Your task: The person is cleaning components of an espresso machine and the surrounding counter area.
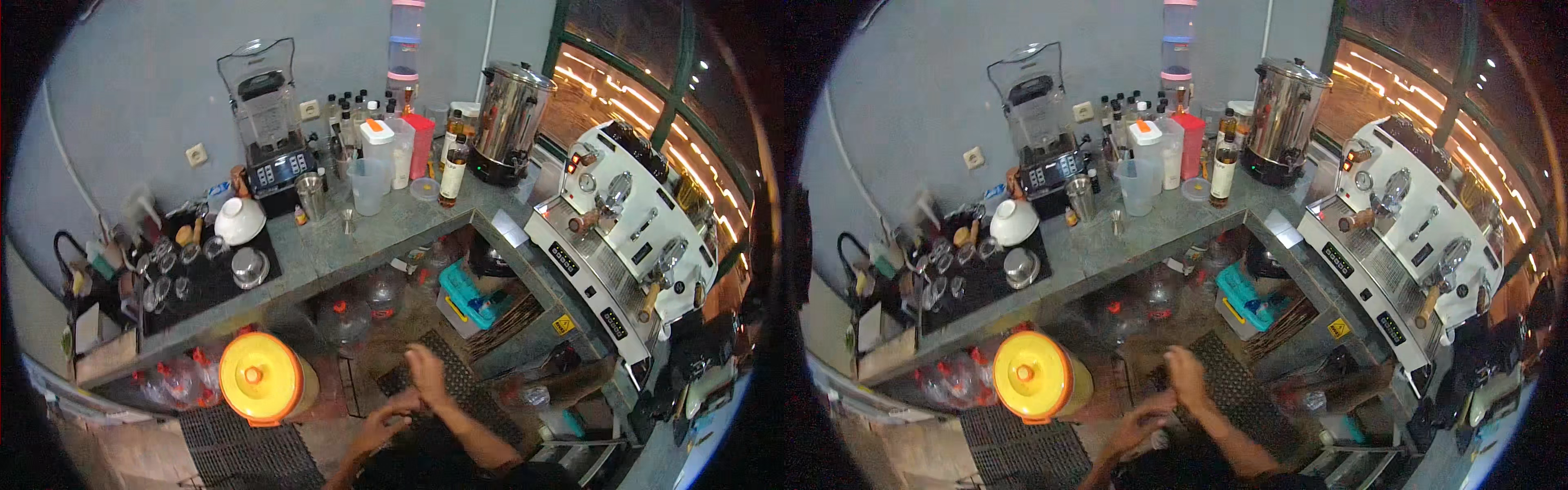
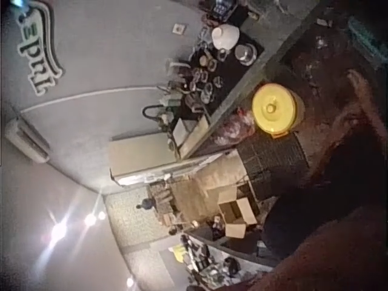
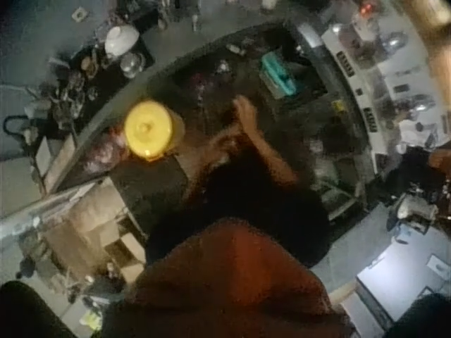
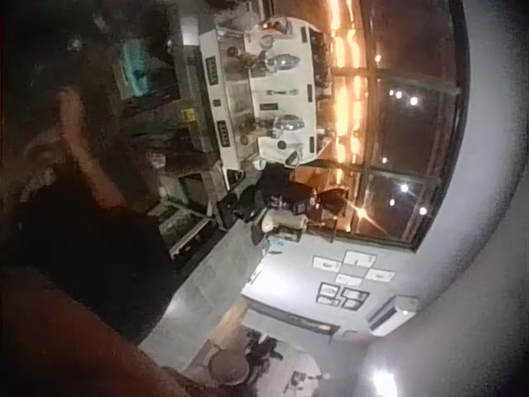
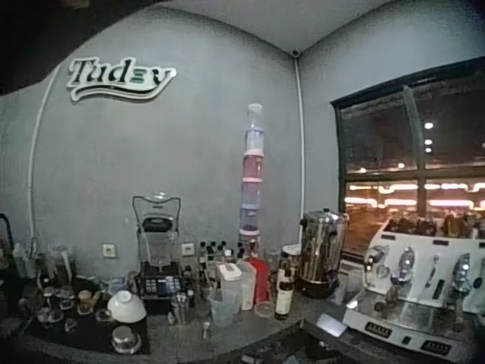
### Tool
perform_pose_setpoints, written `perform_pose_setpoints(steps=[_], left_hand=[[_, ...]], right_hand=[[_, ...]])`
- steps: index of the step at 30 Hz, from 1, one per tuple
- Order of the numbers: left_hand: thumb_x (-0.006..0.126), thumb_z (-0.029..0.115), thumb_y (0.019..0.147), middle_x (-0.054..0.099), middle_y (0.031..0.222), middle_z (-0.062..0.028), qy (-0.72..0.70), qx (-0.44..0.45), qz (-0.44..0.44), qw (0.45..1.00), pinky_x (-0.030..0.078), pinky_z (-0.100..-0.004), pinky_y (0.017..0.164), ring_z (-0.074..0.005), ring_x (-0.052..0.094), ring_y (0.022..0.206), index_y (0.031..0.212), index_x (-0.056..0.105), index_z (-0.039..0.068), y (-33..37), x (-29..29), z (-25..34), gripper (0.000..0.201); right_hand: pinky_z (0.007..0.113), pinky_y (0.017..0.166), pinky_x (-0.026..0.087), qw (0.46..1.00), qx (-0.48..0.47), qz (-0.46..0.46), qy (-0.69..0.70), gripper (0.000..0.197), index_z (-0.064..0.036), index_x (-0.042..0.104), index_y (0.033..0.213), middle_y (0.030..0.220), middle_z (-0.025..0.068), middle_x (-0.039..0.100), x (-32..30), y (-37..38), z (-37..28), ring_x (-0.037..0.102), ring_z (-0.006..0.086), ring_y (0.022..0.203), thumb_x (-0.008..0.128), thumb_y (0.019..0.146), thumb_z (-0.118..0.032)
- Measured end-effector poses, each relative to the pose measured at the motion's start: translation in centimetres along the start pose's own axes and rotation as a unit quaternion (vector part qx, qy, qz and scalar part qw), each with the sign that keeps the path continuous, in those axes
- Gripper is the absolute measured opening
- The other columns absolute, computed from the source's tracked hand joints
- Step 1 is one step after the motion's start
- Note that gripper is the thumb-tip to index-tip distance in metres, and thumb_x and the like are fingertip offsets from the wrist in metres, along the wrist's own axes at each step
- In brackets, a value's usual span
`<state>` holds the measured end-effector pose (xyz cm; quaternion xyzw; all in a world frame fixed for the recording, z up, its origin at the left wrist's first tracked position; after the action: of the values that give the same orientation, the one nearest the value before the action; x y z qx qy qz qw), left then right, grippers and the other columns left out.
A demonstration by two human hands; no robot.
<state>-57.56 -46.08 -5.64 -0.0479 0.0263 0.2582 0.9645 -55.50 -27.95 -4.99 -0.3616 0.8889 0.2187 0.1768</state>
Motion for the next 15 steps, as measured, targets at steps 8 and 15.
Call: perform_pose_setpoints(steps=[8,15], left_hand=[[0.050,0.044,0.099,0.056,0.126,-0.0153,-0.380,-0.157,0.148,0.900,0.047,-0.0428,0.095,-0.0294,0.055,0.117,0.123,0.056,0.001,7.9,-3.6,-0.5,0.050],[0.056,0.045,0.096,0.064,0.094,-0.0095,-0.459,-0.166,0.308,0.817,0.054,-0.0427,0.079,-0.0248,0.064,0.090,0.099,0.062,0.005,15.9,-7.0,-0.2,0.041]], right_hand=[[0.045,0.104,0.037,0.964,0.117,-0.229,0.063,0.043,0.0013,0.050,0.130,0.133,0.0235,0.049,2.9,0.0,-3.4,0.048,0.0373,0.124,0.057,0.095,-0.022],[0.053,0.111,0.030,0.916,-0.015,-0.401,-0.012,0.048,-0.0192,0.044,0.143,0.146,0.0252,0.034,5.5,6.6,-2.9,0.030,0.0430,0.137,0.055,0.096,-0.025]])
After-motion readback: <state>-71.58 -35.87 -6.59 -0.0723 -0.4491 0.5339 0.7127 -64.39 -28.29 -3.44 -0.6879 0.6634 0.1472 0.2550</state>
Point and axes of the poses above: each hand's wrist, its own y-axis towards the middle knuckle, its own x-axis out of the palm, z = x × y, the point moved 6 cm from there along y, towards the middle knuckle
